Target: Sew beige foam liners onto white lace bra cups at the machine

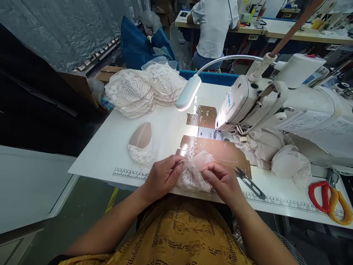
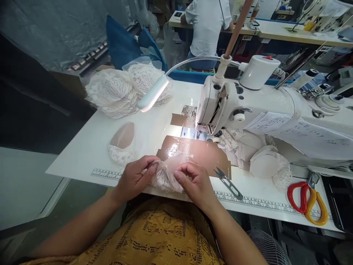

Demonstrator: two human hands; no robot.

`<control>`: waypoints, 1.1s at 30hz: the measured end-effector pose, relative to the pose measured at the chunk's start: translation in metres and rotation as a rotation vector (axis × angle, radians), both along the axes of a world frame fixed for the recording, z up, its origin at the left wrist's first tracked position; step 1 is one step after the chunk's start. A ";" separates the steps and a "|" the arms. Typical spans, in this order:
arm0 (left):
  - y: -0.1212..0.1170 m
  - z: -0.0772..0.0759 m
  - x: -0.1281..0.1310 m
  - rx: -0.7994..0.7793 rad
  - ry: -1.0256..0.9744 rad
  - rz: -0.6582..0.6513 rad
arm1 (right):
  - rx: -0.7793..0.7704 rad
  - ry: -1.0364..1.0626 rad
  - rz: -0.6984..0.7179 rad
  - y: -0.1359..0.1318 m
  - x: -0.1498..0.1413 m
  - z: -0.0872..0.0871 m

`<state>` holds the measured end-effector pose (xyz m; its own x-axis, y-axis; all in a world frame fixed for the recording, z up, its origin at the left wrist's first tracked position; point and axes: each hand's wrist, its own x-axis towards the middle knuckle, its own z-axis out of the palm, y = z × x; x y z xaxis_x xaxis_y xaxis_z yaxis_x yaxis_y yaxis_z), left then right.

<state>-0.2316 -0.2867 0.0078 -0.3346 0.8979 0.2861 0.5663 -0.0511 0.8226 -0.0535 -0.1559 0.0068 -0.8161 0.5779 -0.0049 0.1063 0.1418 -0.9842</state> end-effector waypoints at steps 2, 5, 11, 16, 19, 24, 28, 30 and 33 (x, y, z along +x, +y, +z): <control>-0.001 0.003 -0.005 0.079 0.093 0.015 | 0.031 -0.001 -0.037 0.000 -0.002 0.001; -0.005 0.017 -0.004 0.146 0.058 -0.202 | 0.117 0.004 -0.058 0.001 -0.004 0.002; 0.000 0.033 0.001 0.130 0.080 -0.336 | 0.075 0.067 0.065 -0.003 -0.006 0.001; 0.014 0.010 0.003 0.006 -0.185 -0.164 | 0.061 0.033 0.230 -0.004 -0.008 0.006; 0.014 0.004 0.008 0.071 -0.197 0.037 | 0.068 -0.013 0.416 0.001 -0.003 0.010; 0.011 0.005 0.009 0.114 -0.153 0.060 | -0.009 0.015 0.319 0.013 0.009 0.008; 0.013 0.004 0.013 0.147 -0.109 -0.045 | -0.029 0.065 0.144 0.009 0.001 0.005; 0.015 0.005 0.015 0.153 -0.102 -0.100 | -0.081 0.028 0.168 0.005 -0.005 0.005; 0.016 0.009 0.015 0.098 -0.264 -0.110 | -0.344 -0.002 0.205 0.000 -0.008 0.004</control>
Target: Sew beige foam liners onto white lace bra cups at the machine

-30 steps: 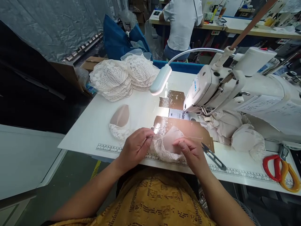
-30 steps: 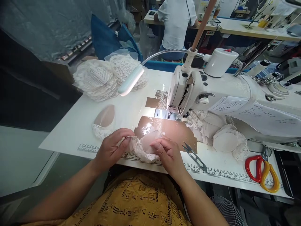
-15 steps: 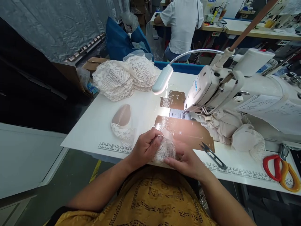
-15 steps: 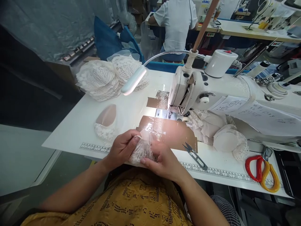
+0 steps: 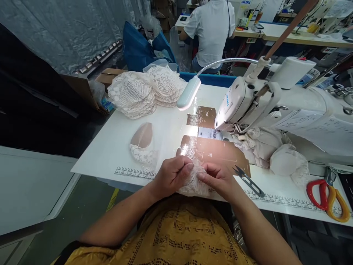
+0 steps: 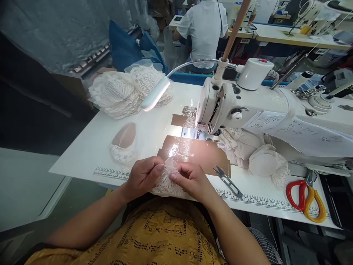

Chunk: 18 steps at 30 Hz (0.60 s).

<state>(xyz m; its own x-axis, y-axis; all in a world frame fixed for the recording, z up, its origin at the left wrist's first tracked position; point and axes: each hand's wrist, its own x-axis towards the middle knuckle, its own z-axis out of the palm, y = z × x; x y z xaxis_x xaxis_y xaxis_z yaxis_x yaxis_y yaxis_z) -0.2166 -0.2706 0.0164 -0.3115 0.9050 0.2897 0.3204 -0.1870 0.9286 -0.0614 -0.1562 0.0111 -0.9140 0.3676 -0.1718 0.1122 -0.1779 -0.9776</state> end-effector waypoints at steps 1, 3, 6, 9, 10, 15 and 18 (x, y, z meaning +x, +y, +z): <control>0.000 0.001 -0.001 -0.049 -0.142 0.005 | -0.104 -0.007 -0.023 -0.001 0.001 0.000; -0.003 0.000 -0.003 -0.152 -0.541 0.016 | -0.261 -0.007 -0.134 -0.003 0.003 -0.001; -0.012 -0.006 -0.002 -0.224 -1.102 -0.007 | -0.330 0.054 -0.355 -0.004 0.004 -0.005; -0.021 -0.013 0.009 -0.238 -1.277 -0.129 | -0.155 0.105 -0.420 -0.004 0.000 -0.010; -0.022 -0.014 0.014 -0.249 -1.264 -0.151 | -0.050 0.099 -0.400 -0.004 -0.002 -0.011; -0.013 -0.014 0.032 -0.270 -1.193 0.026 | 0.244 0.068 -0.340 -0.008 -0.009 -0.011; -0.012 -0.017 0.031 -0.326 -1.168 0.084 | 0.047 0.094 -0.423 -0.009 -0.006 -0.013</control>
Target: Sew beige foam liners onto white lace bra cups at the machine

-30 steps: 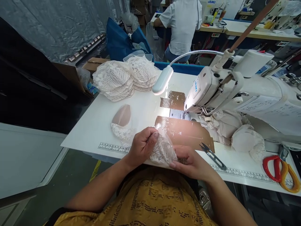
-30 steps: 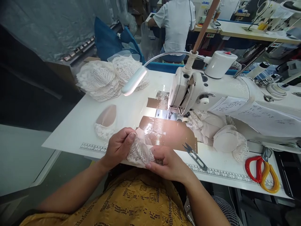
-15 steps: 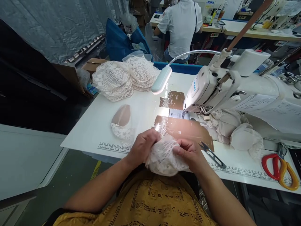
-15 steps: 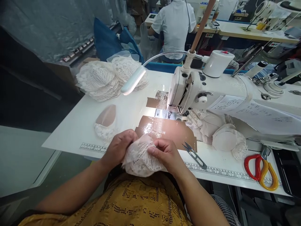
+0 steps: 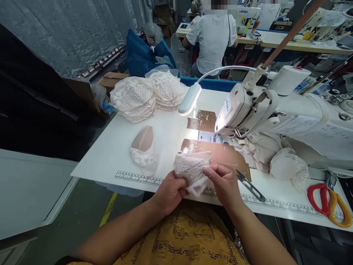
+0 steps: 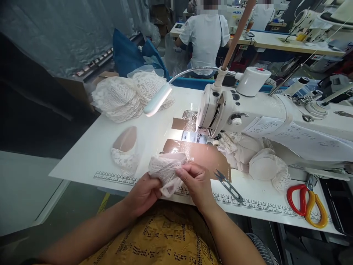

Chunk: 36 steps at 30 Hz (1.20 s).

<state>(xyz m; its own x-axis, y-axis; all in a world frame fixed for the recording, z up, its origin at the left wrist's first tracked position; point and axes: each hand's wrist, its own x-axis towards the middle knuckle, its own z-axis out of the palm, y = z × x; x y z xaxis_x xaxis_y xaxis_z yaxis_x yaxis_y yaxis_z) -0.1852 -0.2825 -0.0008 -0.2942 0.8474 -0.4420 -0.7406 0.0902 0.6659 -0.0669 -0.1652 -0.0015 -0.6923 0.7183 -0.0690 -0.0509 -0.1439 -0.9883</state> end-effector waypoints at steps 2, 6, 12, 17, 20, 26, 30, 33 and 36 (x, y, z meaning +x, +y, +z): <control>-0.005 -0.003 -0.004 -0.015 0.088 -0.034 | -0.130 0.050 -0.068 0.001 0.004 -0.001; -0.013 -0.001 -0.014 0.139 0.401 -0.098 | -0.135 0.027 -0.118 0.004 0.008 0.000; -0.012 0.004 -0.027 0.153 0.933 0.166 | -0.123 -0.034 -0.062 0.002 0.008 0.004; -0.015 -0.001 -0.041 0.192 1.195 0.203 | -0.103 -0.049 -0.011 0.006 0.013 -0.001; -0.015 0.006 -0.048 0.281 1.405 0.268 | -0.091 -0.084 0.047 0.011 0.016 -0.003; -0.011 0.021 -0.054 0.267 0.891 0.076 | -0.105 -0.108 0.046 0.014 0.014 -0.001; -0.004 0.022 -0.056 0.109 0.255 0.094 | -0.217 -0.003 0.096 0.009 0.010 0.005; 0.002 0.019 -0.051 0.024 0.034 0.157 | -0.360 0.062 0.132 0.004 0.008 0.007; 0.001 0.012 -0.034 0.095 -0.132 0.048 | -0.393 0.065 0.068 0.003 0.005 0.003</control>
<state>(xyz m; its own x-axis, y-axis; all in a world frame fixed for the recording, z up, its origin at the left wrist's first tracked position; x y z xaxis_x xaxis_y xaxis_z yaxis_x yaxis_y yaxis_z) -0.2191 -0.2819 0.0113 -0.2801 0.8737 -0.3977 -0.8241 -0.0064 0.5663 -0.0615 -0.1620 0.0019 -0.7492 0.5984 -0.2839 -0.0889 -0.5157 -0.8522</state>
